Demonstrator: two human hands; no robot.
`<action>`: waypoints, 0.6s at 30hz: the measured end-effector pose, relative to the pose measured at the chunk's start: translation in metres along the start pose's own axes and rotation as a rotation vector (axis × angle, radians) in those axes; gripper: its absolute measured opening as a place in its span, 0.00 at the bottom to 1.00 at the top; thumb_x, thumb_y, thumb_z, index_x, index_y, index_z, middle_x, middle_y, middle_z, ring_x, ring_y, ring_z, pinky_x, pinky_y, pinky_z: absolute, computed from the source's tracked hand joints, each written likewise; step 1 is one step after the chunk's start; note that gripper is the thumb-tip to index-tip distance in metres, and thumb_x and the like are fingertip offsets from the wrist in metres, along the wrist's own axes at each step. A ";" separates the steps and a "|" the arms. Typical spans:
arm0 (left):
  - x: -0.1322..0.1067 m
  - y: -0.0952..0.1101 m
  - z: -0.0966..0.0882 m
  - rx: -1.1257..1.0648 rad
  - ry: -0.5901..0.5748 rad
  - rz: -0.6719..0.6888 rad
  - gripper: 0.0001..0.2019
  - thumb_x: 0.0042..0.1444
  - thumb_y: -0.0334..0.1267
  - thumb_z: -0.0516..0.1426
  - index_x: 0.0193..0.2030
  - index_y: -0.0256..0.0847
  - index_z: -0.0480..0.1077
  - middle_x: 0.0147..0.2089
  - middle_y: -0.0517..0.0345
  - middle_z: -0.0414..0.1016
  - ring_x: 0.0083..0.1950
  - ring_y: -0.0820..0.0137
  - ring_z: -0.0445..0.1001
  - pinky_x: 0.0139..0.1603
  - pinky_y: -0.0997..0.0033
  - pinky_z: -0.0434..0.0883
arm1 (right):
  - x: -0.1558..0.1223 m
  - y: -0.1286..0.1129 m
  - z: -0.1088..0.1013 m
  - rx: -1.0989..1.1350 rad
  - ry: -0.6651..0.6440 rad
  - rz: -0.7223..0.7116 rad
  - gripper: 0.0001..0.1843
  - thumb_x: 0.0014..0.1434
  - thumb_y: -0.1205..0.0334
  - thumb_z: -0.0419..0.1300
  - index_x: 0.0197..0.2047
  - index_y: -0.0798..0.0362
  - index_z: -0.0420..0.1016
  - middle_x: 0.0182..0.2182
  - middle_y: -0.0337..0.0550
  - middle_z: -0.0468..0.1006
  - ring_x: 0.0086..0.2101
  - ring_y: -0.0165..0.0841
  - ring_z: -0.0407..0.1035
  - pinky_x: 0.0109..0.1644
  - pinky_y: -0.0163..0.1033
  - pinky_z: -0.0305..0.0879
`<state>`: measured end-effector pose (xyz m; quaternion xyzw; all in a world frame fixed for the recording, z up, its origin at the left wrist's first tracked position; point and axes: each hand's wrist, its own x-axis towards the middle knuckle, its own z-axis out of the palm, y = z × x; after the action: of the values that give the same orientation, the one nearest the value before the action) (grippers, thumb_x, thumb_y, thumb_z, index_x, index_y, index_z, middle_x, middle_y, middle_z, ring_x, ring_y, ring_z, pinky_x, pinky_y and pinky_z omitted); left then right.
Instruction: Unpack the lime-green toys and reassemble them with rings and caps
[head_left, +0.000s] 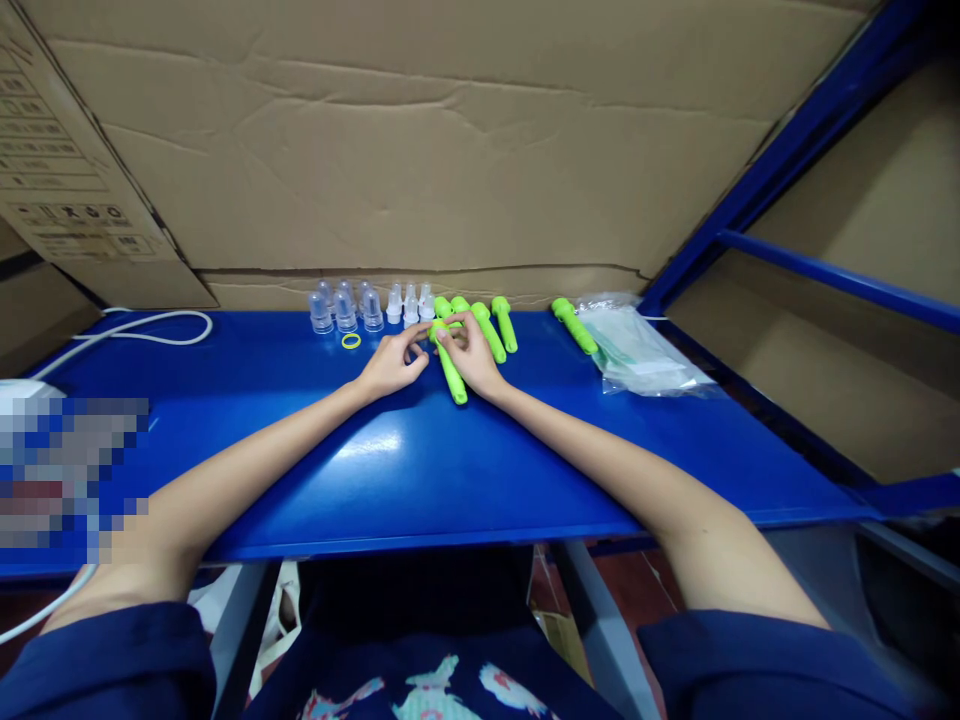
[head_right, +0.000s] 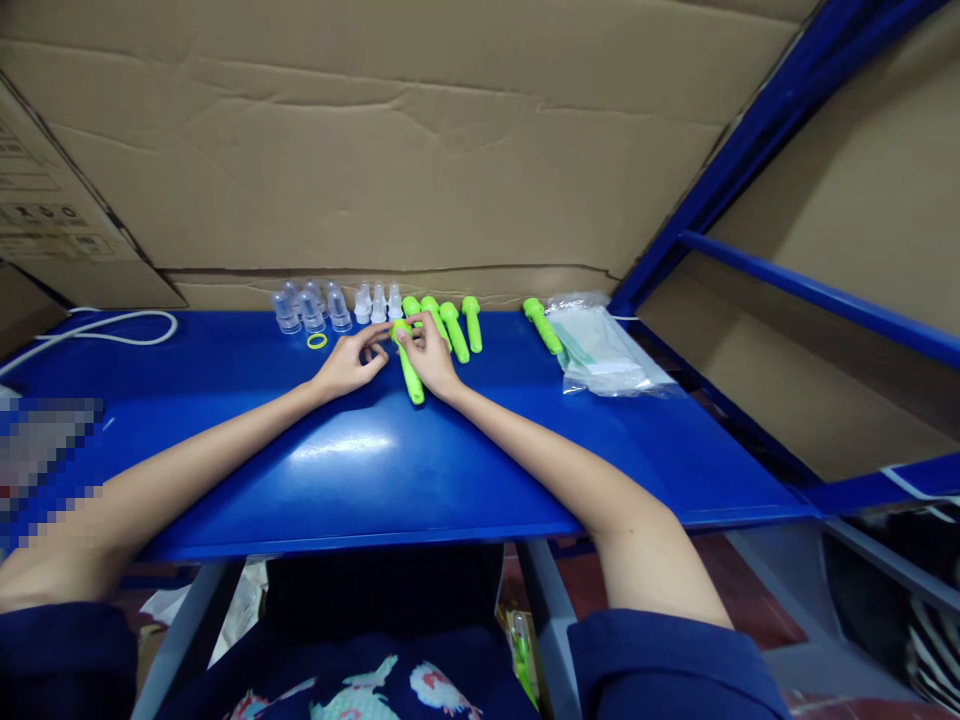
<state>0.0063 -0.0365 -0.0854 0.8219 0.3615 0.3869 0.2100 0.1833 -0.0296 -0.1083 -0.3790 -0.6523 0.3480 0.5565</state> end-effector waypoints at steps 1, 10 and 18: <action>0.000 -0.001 0.000 -0.012 0.000 -0.005 0.29 0.51 0.29 0.55 0.62 0.34 0.68 0.34 0.54 0.82 0.27 0.73 0.75 0.33 0.76 0.70 | 0.000 0.000 0.000 -0.007 0.000 -0.003 0.30 0.55 0.31 0.61 0.46 0.45 0.60 0.36 0.42 0.76 0.31 0.36 0.76 0.38 0.46 0.77; 0.005 -0.007 0.000 -0.275 0.087 -0.138 0.19 0.51 0.27 0.53 0.50 0.36 0.71 0.41 0.52 0.82 0.35 0.73 0.78 0.38 0.75 0.72 | 0.000 0.001 0.002 -0.020 -0.032 -0.015 0.31 0.54 0.29 0.61 0.46 0.45 0.60 0.35 0.39 0.73 0.30 0.33 0.73 0.40 0.45 0.76; 0.010 -0.014 -0.002 -0.350 0.154 -0.145 0.07 0.53 0.35 0.58 0.40 0.37 0.71 0.36 0.58 0.76 0.36 0.75 0.74 0.39 0.76 0.69 | 0.000 -0.004 0.001 0.090 -0.126 0.018 0.30 0.54 0.31 0.62 0.44 0.45 0.58 0.35 0.37 0.72 0.30 0.32 0.73 0.39 0.44 0.77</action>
<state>0.0031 -0.0200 -0.0884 0.7128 0.3620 0.4893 0.3485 0.1818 -0.0315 -0.1048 -0.3371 -0.6663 0.4051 0.5276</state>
